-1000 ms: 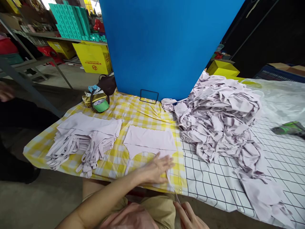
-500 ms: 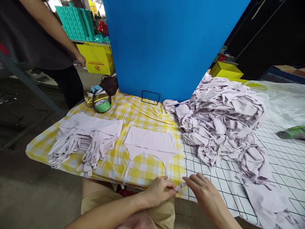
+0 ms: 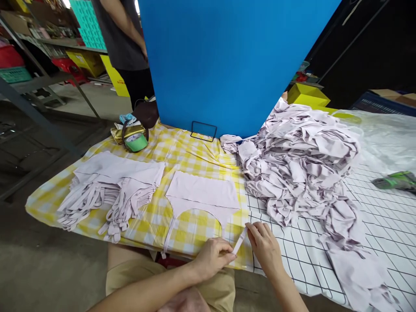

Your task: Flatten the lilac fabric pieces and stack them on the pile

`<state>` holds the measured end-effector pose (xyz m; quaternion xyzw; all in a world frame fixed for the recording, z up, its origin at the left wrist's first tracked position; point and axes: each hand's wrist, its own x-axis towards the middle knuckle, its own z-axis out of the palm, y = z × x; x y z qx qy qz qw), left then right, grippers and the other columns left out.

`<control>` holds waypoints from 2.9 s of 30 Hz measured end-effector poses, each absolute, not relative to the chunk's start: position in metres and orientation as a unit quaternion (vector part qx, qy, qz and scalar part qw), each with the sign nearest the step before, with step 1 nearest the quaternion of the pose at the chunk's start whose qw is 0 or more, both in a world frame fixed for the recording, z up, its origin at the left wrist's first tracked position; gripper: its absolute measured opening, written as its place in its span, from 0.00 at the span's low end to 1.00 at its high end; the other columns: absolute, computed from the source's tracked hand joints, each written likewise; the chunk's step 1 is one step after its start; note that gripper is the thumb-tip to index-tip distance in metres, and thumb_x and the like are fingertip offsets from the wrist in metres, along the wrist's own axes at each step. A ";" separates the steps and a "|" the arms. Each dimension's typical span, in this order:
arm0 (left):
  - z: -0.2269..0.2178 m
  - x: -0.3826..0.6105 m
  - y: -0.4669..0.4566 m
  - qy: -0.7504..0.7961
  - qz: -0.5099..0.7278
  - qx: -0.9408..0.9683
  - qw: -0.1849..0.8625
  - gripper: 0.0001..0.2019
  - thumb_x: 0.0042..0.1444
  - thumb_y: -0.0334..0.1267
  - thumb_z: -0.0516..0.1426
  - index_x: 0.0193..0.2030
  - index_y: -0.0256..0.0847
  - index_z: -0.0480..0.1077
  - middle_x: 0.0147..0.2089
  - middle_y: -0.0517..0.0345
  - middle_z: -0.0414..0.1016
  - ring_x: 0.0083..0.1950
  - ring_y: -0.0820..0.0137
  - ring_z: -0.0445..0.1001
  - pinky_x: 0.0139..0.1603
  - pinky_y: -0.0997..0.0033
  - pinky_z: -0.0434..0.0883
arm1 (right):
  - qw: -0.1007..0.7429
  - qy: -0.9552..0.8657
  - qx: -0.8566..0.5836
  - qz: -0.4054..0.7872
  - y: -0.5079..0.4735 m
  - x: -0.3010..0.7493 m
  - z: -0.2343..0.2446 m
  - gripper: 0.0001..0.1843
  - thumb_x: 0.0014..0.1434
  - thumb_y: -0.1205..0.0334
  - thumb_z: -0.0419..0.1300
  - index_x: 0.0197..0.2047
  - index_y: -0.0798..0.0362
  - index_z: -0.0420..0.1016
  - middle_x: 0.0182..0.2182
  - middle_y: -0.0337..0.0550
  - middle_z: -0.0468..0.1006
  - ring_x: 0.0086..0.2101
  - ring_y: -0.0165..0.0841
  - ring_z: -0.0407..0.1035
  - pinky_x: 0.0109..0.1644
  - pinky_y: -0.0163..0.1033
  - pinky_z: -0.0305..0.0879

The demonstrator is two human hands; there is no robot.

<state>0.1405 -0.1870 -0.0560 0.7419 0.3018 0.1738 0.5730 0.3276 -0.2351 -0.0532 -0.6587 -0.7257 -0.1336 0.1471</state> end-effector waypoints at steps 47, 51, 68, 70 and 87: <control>-0.076 0.160 -0.060 0.362 0.183 0.847 0.342 0.05 0.54 0.30 0.56 0.34 0.36 0.73 0.38 0.55 0.72 0.42 0.69 0.70 0.45 0.72 0.67 | 0.339 -0.564 -0.741 0.132 -0.132 0.286 -0.069 0.16 0.52 0.64 0.46 0.29 0.56 0.75 0.27 0.47 0.75 0.29 0.35 0.69 0.35 0.38 0.62; -0.080 0.161 -0.059 0.359 0.183 0.849 0.343 0.05 0.53 0.30 0.56 0.34 0.36 0.73 0.38 0.56 0.71 0.42 0.69 0.70 0.45 0.72 0.66 | 0.332 -0.574 -0.738 0.124 -0.130 0.287 -0.070 0.16 0.51 0.65 0.46 0.28 0.55 0.75 0.27 0.46 0.75 0.28 0.34 0.69 0.34 0.37 0.62; -0.085 0.160 -0.059 0.347 0.186 0.861 0.321 0.04 0.52 0.32 0.55 0.32 0.38 0.71 0.37 0.58 0.69 0.41 0.70 0.68 0.43 0.73 0.65 | 0.360 -0.598 -0.708 0.105 -0.131 0.276 -0.074 0.15 0.53 0.66 0.46 0.29 0.54 0.75 0.26 0.43 0.73 0.27 0.33 0.67 0.33 0.36 0.61; -0.086 0.161 -0.059 0.350 0.186 0.862 0.317 0.03 0.52 0.32 0.56 0.31 0.37 0.71 0.36 0.57 0.69 0.40 0.70 0.68 0.42 0.73 0.65 | 0.371 -0.589 -0.710 0.104 -0.132 0.276 -0.076 0.15 0.52 0.66 0.47 0.29 0.54 0.75 0.25 0.43 0.73 0.28 0.33 0.68 0.33 0.36 0.61; -0.087 0.162 -0.065 0.364 0.202 0.864 0.282 0.03 0.51 0.30 0.55 0.31 0.38 0.70 0.36 0.57 0.69 0.40 0.70 0.68 0.43 0.73 0.64 | 0.400 -0.534 -0.733 0.130 -0.135 0.273 -0.074 0.14 0.51 0.59 0.50 0.29 0.54 0.76 0.26 0.45 0.76 0.28 0.35 0.69 0.33 0.38 0.62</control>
